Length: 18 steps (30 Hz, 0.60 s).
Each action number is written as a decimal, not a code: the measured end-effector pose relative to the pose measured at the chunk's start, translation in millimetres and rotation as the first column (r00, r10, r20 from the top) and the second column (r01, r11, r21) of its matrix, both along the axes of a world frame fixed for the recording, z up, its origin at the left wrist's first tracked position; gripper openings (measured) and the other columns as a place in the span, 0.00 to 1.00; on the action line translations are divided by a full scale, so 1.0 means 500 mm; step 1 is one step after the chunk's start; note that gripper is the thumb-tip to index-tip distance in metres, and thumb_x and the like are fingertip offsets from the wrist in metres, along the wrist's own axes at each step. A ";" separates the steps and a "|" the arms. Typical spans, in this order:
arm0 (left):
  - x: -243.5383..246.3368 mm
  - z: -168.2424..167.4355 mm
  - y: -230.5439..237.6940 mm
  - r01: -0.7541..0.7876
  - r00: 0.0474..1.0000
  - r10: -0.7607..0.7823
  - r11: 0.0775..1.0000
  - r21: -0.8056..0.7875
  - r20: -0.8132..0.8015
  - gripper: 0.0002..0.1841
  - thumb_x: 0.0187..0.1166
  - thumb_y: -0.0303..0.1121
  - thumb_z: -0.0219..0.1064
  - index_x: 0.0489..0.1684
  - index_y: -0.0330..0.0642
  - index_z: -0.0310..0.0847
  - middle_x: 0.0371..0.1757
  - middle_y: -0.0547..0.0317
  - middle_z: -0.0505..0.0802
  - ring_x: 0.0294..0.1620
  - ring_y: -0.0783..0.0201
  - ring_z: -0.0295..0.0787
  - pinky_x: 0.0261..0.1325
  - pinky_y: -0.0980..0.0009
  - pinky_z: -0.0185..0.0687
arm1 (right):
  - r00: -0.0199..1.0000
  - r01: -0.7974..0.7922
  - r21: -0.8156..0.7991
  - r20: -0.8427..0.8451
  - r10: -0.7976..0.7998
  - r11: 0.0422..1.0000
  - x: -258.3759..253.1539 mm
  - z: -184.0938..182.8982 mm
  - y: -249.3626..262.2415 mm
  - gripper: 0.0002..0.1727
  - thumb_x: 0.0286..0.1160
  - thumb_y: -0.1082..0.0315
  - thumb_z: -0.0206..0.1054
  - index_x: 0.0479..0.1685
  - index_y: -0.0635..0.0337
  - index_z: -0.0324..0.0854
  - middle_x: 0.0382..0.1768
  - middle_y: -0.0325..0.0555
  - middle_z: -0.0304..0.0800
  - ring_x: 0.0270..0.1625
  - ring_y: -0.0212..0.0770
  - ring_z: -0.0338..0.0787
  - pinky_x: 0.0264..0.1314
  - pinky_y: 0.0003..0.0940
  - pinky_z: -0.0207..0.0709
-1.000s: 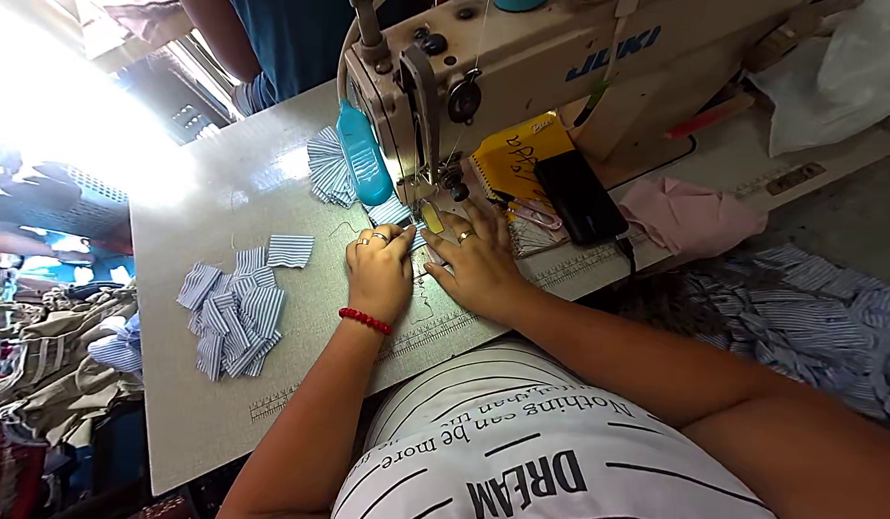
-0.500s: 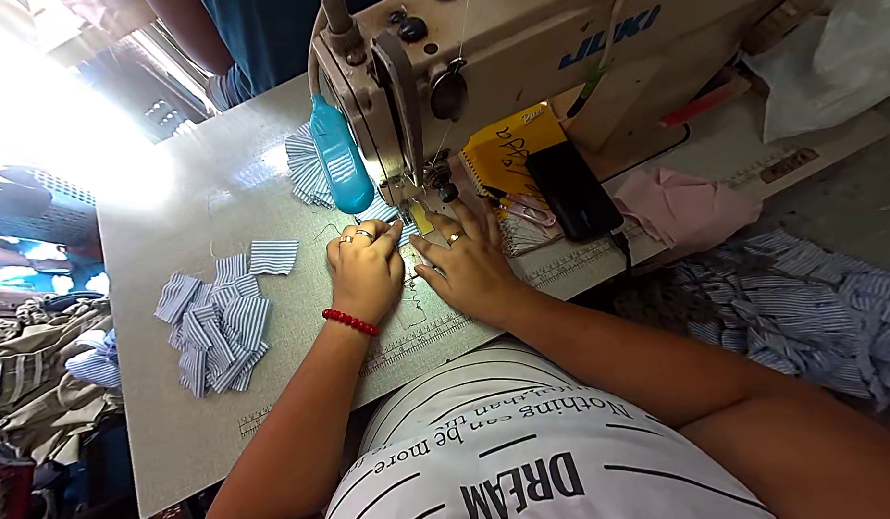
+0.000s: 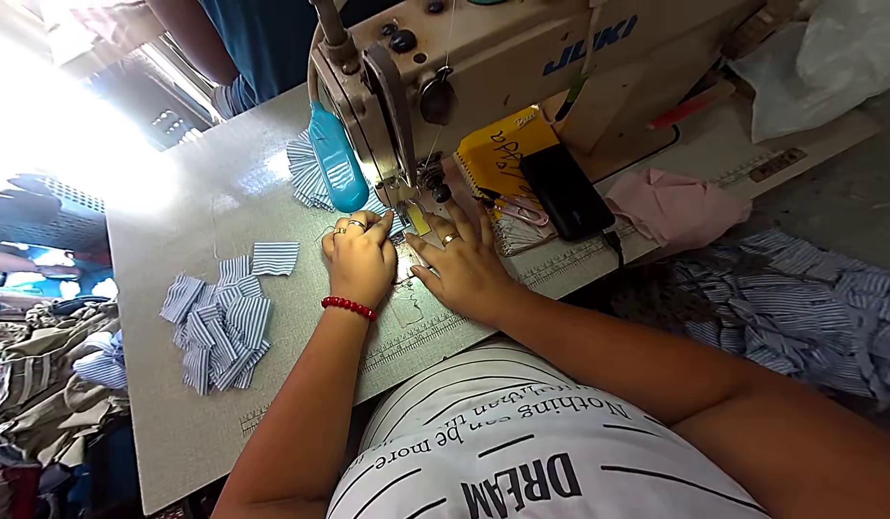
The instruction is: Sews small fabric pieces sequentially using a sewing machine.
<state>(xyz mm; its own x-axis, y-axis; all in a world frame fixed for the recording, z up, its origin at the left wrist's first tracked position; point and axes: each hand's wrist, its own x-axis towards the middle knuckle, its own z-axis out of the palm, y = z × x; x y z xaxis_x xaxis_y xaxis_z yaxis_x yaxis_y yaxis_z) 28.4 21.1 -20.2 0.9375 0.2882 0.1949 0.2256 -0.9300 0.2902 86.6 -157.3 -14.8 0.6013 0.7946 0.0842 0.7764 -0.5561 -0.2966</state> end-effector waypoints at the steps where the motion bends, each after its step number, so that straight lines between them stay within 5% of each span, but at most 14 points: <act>1: 0.002 0.000 0.000 -0.009 1.000 0.009 1.000 0.005 -0.003 0.23 0.82 0.32 0.51 0.69 0.53 0.89 0.65 0.51 0.90 0.69 0.45 0.81 0.66 0.38 0.66 | 1.000 -0.001 0.012 0.002 0.001 1.000 -0.001 -0.001 0.000 0.29 0.89 0.42 0.50 0.84 0.38 0.75 0.89 0.50 0.66 0.96 0.62 0.46 0.89 0.79 0.27; 11: 0.018 0.008 -0.012 -0.126 0.989 0.131 0.989 0.074 -0.061 0.23 0.82 0.34 0.53 0.70 0.53 0.88 0.64 0.51 0.90 0.69 0.45 0.81 0.67 0.38 0.67 | 0.999 -0.035 0.096 0.044 0.031 0.995 0.001 -0.014 -0.001 0.26 0.87 0.45 0.54 0.74 0.43 0.84 0.82 0.52 0.76 0.93 0.62 0.55 0.90 0.75 0.35; 16: -0.005 0.016 0.013 -0.104 0.994 0.102 0.993 -0.047 -0.051 0.21 0.89 0.42 0.55 0.73 0.53 0.86 0.69 0.50 0.88 0.72 0.44 0.79 0.72 0.39 0.67 | 0.999 -0.050 0.129 0.021 0.047 0.990 0.002 -0.015 -0.004 0.25 0.87 0.47 0.55 0.73 0.45 0.85 0.81 0.54 0.77 0.92 0.64 0.56 0.90 0.75 0.37; 18: -0.045 0.026 0.052 -0.091 0.994 0.093 0.995 -0.042 0.048 0.19 0.86 0.36 0.57 0.69 0.46 0.88 0.69 0.45 0.88 0.72 0.42 0.81 0.73 0.41 0.72 | 0.999 -0.051 0.143 0.015 0.050 0.988 0.002 -0.013 -0.004 0.25 0.87 0.47 0.55 0.72 0.47 0.85 0.79 0.54 0.78 0.92 0.65 0.57 0.91 0.73 0.39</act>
<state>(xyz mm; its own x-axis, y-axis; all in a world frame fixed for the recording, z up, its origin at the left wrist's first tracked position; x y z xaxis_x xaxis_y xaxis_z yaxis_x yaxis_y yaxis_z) 6.0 47.0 -7.1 0.8959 0.3815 0.2277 0.2941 -0.8934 0.3395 87.8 -159.5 -21.4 0.5591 0.8030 0.2062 0.8061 -0.4685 -0.3615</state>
